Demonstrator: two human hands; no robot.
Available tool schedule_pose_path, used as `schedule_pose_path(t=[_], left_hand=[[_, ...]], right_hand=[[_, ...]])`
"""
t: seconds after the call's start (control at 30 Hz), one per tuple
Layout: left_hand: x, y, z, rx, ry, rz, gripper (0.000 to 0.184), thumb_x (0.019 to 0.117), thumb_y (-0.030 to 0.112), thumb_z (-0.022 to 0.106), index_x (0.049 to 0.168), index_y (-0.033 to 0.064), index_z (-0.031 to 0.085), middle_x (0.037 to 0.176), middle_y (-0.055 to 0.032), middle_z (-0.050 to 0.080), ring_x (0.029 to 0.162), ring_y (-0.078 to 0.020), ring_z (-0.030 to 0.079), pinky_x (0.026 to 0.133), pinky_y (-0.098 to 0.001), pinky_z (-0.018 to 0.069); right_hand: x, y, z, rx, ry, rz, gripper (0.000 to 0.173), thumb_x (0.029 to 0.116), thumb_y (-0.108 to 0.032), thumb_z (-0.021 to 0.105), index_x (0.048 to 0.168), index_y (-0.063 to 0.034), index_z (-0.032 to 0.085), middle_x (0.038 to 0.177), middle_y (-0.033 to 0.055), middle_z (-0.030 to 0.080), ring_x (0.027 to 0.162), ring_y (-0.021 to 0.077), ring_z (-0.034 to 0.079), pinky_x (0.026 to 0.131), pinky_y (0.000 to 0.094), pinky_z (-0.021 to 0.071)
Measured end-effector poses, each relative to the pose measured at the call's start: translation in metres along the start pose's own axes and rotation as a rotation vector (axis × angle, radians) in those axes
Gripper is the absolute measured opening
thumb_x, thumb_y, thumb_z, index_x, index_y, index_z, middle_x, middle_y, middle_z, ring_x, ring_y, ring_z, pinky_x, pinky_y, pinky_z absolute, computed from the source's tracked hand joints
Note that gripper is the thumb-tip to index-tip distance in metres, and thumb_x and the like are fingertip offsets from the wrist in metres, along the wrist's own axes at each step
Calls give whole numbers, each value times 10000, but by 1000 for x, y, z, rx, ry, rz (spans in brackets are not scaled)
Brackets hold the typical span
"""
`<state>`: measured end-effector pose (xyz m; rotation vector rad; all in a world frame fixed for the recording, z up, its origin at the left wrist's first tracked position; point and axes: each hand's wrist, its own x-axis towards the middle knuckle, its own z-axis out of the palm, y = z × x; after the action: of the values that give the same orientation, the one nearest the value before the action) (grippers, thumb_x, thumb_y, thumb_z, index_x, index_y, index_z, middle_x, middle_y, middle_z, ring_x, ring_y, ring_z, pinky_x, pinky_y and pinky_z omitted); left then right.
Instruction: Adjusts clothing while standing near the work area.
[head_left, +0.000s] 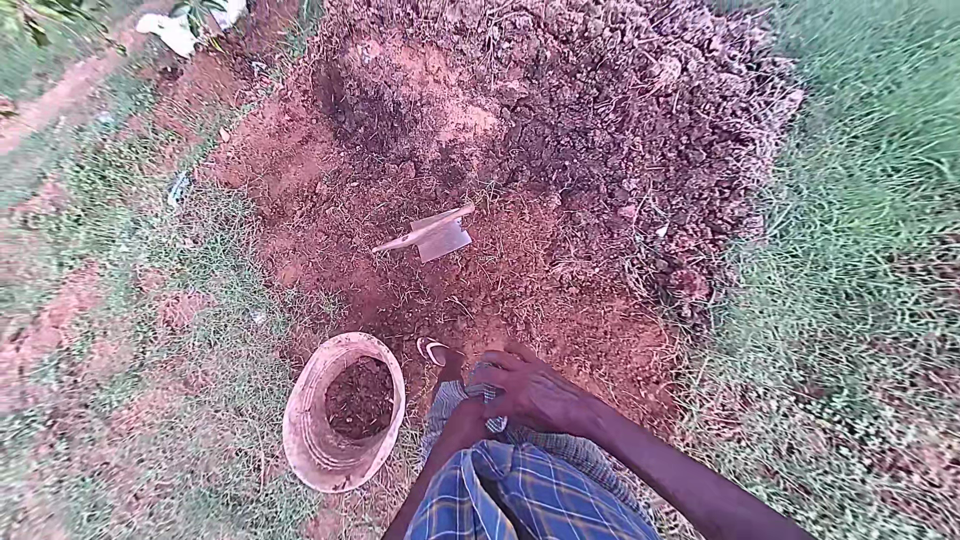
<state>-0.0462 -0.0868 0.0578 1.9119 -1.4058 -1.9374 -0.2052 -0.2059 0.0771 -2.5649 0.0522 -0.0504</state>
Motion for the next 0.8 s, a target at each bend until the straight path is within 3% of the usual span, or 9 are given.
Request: schedule_pose_path(t=[0.1, 0.17, 0.27, 0.33, 0.4, 0.5, 0.57, 0.63, 0.8], left_hand=[[-1, 7, -6, 39, -51, -1, 415, 978, 150, 659, 1315, -80, 587, 1310, -298, 610, 1266, -402, 577, 1097, -555, 412], [0, 6, -8, -11, -56, 7, 397, 995, 125, 620, 1331, -82, 581, 1313, -308, 607, 1273, -409, 572, 1099, -568, 405], [5, -1, -7, -34, -62, 11, 369, 1024, 157, 575, 1314, -71, 591, 1272, -292, 632, 1228, -392, 602, 1075, -570, 427], [6, -8, -4, -74, -57, 50, 331, 1038, 170, 550, 1234, -89, 618, 1159, -271, 666, 1115, -353, 642, 1008, -542, 468], [2, -17, -1, -215, -32, 141, 285, 1035, 182, 538, 1118, -77, 623, 972, -176, 655, 905, -221, 624, 873, -438, 504], [0, -27, -1, -441, -99, 231, 369, 1025, 226, 580, 1268, -51, 568, 1032, -107, 672, 921, -104, 639, 904, -344, 528], [-1, -26, -2, -488, -126, 234, 392, 1001, 210, 639, 1288, -41, 547, 1042, -81, 674, 919, -65, 641, 896, -296, 531], [-1, -24, -2, -443, -127, 205, 409, 990, 217, 659, 1295, -35, 555, 1069, -97, 682, 945, -84, 649, 916, -315, 530], [5, -29, -2, -254, -105, 107, 409, 1022, 346, 584, 1204, -17, 634, 1041, -166, 694, 977, -241, 669, 942, -498, 512]], right_hand=[[-1, 11, 7, 52, -20, -6, 206, 930, -214, 687, 1109, -283, 763, 1149, 20, 739, 1287, 340, 592, 1069, 712, 352], [-5, 15, 11, 120, -36, 36, 227, 942, -210, 672, 1149, -255, 755, 992, 74, 719, 1057, 315, 673, 1058, 658, 380], [-10, 15, 17, 236, -23, 124, 232, 956, -191, 634, 1156, -175, 750, 904, 141, 667, 860, 330, 665, 814, 520, 518], [-12, 11, 22, 344, 9, 211, 226, 971, -185, 610, 1132, -108, 749, 920, 167, 660, 850, 345, 662, 739, 515, 532], [-15, 9, 25, 441, 65, 292, 238, 988, -202, 577, 1085, -55, 738, 951, 172, 672, 863, 334, 675, 731, 513, 553], [-16, 11, 31, 536, 98, 413, 293, 1007, -250, 550, 940, 6, 678, 891, 167, 637, 827, 309, 645, 724, 498, 520], [-16, 12, 34, 578, 118, 465, 344, 1017, -280, 543, 859, 14, 626, 845, 156, 606, 786, 282, 612, 703, 467, 492], [-17, 11, 36, 608, 148, 490, 344, 1017, -279, 546, 873, 18, 644, 857, 153, 612, 799, 272, 612, 721, 455, 497], [-22, 10, 45, 644, 303, 430, 286, 995, -260, 589, 967, -8, 721, 882, 121, 642, 819, 212, 614, 744, 380, 517]])
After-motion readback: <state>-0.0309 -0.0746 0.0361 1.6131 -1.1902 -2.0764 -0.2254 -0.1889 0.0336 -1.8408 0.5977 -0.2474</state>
